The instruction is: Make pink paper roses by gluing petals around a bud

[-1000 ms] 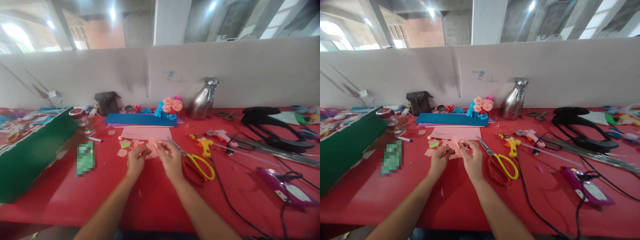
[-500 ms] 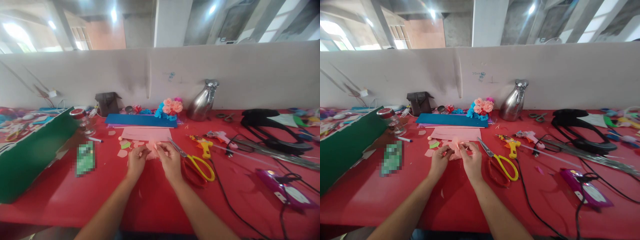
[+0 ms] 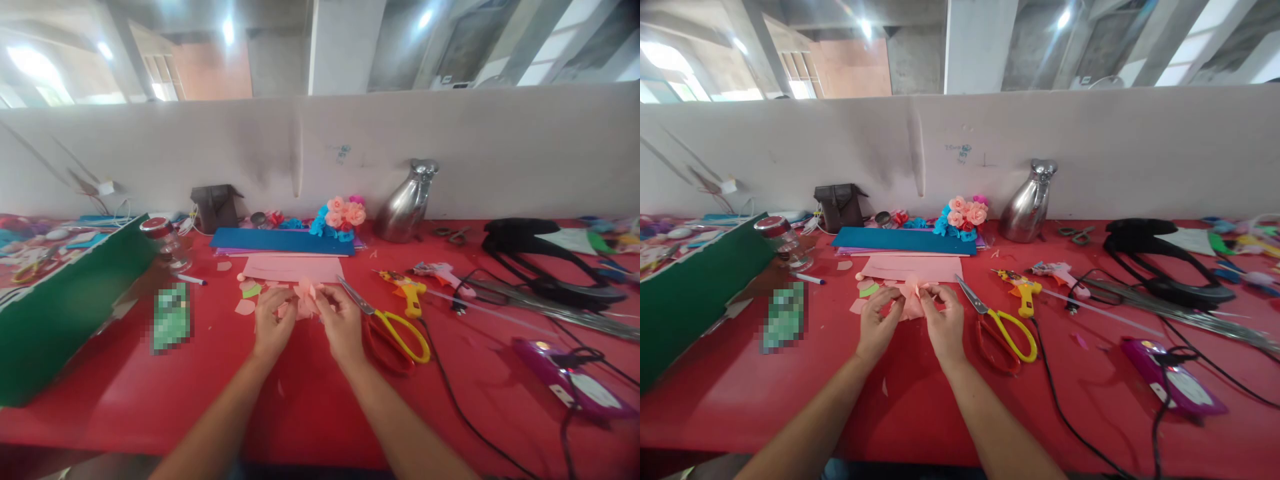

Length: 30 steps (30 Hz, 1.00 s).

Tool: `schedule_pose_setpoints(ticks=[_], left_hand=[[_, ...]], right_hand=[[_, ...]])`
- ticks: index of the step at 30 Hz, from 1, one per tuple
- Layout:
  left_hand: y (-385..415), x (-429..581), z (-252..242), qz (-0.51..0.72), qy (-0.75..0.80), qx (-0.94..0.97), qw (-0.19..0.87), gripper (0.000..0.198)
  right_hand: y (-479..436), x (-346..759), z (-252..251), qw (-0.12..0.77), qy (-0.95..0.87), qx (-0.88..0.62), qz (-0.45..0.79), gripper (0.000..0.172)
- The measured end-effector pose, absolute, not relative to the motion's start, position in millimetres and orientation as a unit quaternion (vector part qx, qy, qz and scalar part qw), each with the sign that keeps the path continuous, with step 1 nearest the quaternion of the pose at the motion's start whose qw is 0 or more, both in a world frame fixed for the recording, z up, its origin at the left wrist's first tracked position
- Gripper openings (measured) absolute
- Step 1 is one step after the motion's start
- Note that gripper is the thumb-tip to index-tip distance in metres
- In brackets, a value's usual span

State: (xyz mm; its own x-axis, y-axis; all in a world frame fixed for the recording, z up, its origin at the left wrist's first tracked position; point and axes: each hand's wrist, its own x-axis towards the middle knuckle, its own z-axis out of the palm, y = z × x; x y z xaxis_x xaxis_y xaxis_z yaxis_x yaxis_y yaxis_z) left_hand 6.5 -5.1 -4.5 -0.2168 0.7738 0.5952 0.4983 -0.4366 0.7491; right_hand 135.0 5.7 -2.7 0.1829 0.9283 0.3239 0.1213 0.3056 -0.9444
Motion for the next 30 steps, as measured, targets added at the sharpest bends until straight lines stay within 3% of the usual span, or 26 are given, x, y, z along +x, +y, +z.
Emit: schedule_pose_setpoints(ticks=[21, 30], left_hand=[[-7.4, 7.0, -0.7, 0.550, 0.528, 0.625, 0.163, 0.014], [-5.3, 6.7, -4.6, 0.588, 0.527, 0.602, 0.121, 0.006]], right_hand=[[3.2, 134.7, -0.2, 0.589, -0.553, -0.485, 0.336, 0.022], [3.3, 134.1, 0.1, 0.587, -0.549, -0.493, 0.334, 0.022]])
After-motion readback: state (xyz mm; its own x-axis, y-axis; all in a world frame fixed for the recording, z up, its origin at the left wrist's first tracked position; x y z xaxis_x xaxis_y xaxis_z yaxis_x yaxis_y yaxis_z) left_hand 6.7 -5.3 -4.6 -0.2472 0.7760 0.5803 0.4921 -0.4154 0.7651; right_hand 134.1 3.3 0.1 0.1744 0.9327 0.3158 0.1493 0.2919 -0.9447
